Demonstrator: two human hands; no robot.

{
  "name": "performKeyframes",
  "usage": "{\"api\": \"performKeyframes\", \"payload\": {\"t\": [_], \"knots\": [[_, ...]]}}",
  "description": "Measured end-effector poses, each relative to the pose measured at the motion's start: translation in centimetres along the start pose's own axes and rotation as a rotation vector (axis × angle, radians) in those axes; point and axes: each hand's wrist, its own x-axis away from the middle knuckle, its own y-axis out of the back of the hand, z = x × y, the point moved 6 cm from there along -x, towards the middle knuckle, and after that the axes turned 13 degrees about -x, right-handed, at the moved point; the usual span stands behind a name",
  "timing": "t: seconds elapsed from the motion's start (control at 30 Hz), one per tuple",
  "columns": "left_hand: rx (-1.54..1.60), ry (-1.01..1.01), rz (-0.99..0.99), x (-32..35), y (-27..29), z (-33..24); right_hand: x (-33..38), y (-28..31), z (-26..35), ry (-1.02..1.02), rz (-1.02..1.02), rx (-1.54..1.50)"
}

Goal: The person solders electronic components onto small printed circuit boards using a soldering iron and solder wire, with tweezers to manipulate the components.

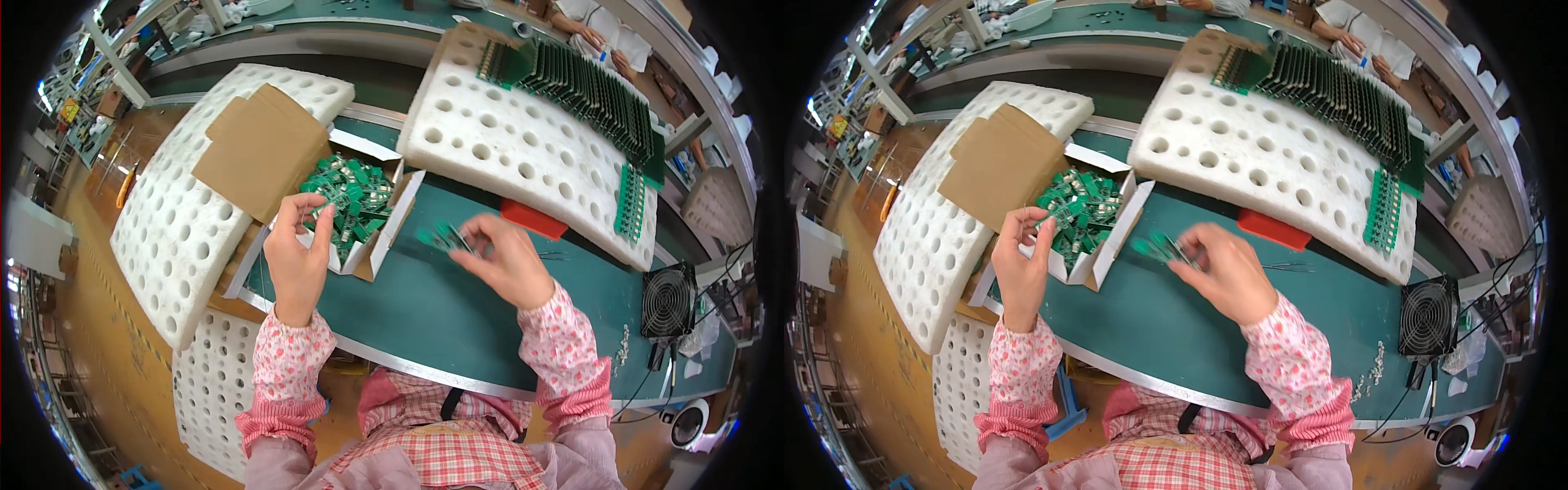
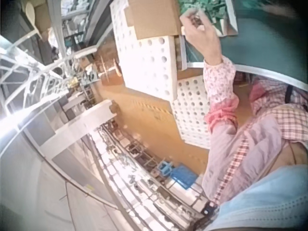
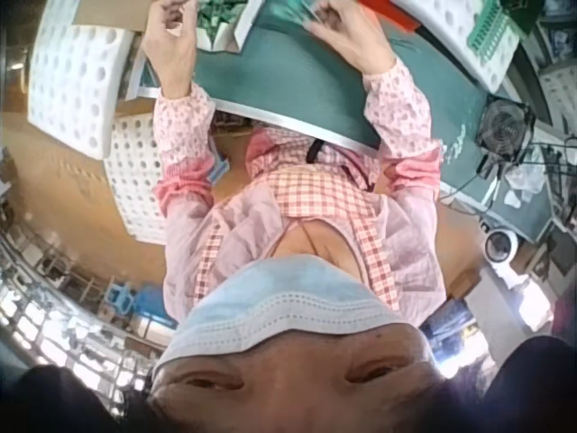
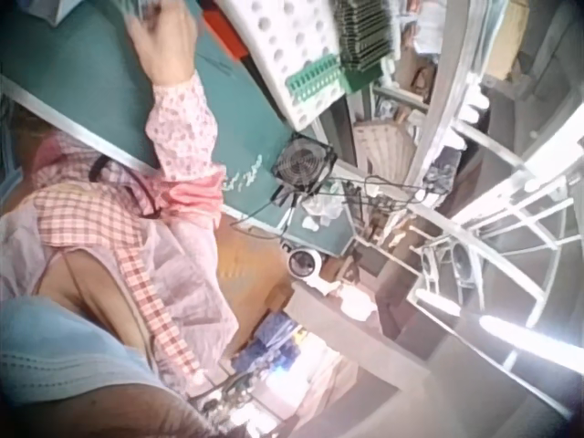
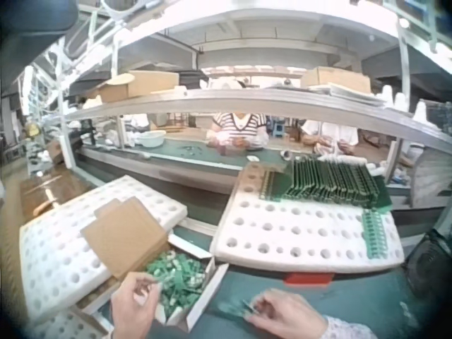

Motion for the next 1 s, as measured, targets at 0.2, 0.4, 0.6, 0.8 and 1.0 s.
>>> {"api": "performKeyframes", "payload": {"t": [0.2, 0.4, 0.6, 0.8, 1.0], "knots": [[-0.007, 0.106, -0.255, 0.4, 1.8, 4.7, -8.0, -5.0, 3.6, 0.174, -0.009, -0.135], [0.238, 0.420, -0.335, 2.5, 1.7, 11.4, -3.6, -7.3, -4.0, -0.015, -0.340, -0.427], [0.312, 0.381, -0.239, 0.8, 0.2, 10.7, -4.0, -13.9, -4.7, -0.464, 0.022, -1.031], [-0.006, 0.221, -0.170, 1.3, 1.1, 9.8, -4.2, -15.6, -4.6, -0.306, -0.159, -0.897], [0.250, 0.172, -0.141, 2.3, 1.1, 9.0, -2.8, -14.3, -3.8, -0.466, -0.184, -0.972]]}}
